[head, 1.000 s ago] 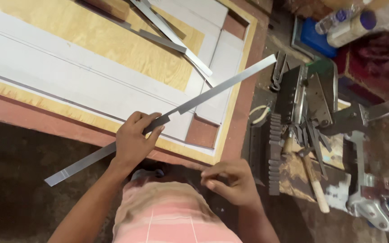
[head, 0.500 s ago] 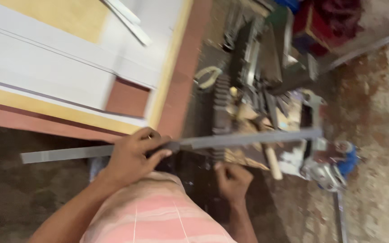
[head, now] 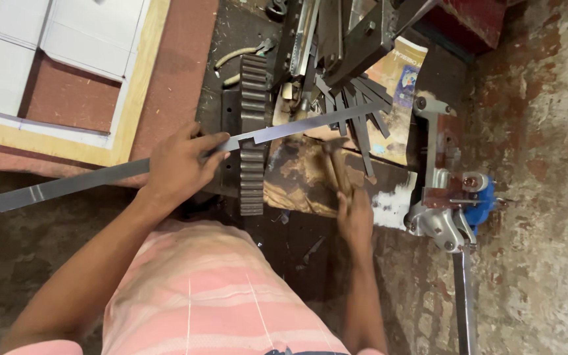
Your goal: The person assembles metal frame components on a workbench. They pick up metal strips, align them with a template, and use a hammer to tap them into place. The person repeatedly adjusts the pieces and hammers them to secure the assembly.
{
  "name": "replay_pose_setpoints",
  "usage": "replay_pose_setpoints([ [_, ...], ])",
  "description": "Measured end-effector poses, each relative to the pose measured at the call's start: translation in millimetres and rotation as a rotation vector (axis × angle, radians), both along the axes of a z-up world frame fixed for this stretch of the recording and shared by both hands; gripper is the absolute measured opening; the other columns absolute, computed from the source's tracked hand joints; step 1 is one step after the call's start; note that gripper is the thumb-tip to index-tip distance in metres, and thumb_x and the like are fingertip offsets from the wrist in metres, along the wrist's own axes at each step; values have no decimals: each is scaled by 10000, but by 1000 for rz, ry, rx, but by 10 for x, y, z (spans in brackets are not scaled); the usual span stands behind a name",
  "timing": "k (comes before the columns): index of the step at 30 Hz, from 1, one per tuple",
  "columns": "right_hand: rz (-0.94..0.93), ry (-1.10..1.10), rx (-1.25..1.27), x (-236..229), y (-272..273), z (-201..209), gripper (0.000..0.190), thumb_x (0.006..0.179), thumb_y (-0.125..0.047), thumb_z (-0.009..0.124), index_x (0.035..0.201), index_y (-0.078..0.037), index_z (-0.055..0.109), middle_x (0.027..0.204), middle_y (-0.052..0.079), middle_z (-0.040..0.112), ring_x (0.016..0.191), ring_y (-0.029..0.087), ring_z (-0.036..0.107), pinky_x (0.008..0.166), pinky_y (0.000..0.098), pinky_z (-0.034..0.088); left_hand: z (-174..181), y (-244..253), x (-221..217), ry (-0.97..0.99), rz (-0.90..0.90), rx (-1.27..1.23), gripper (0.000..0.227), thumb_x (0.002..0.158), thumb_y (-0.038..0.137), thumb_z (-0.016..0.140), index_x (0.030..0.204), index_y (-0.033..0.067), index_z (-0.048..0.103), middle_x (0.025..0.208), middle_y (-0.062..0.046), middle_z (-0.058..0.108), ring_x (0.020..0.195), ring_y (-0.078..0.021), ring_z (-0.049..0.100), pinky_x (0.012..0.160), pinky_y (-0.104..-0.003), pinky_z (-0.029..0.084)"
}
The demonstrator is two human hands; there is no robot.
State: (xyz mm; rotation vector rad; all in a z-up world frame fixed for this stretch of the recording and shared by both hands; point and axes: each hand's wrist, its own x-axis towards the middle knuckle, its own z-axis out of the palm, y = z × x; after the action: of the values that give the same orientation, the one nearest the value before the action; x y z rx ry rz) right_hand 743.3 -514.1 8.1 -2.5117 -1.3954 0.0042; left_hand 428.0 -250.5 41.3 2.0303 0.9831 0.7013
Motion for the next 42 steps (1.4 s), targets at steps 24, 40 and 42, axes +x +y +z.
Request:
replay_pose_setpoints([
  [24,46,518,-20,-1544,996,822,606,1043,-116,594,1616,-129,395,1063,244,735,889,247,726,785,350,583,-351,-25,230,76,-188,316,341,928,118,638,1243,23,727,895,-124,628,835,-301,653,640,-448,539],
  [40,-147,616,-15,-1565,1074,881,594,1040,-161,573,1606,-191,396,868,255,754,640,203,628,641,372,539,-311,-55,132,124,-152,332,366,910,134,636,1245,12,717,906,-128,624,845,-297,655,652,-433,552],
  [42,228,282,159,-1562,1057,848,571,1097,-158,548,1628,-190,341,1154,306,691,979,341,645,818,384,563,-328,-117,91,150,-143,328,378,903,108,629,1258,18,719,919,-125,632,849,-290,660,642,-431,549],
])
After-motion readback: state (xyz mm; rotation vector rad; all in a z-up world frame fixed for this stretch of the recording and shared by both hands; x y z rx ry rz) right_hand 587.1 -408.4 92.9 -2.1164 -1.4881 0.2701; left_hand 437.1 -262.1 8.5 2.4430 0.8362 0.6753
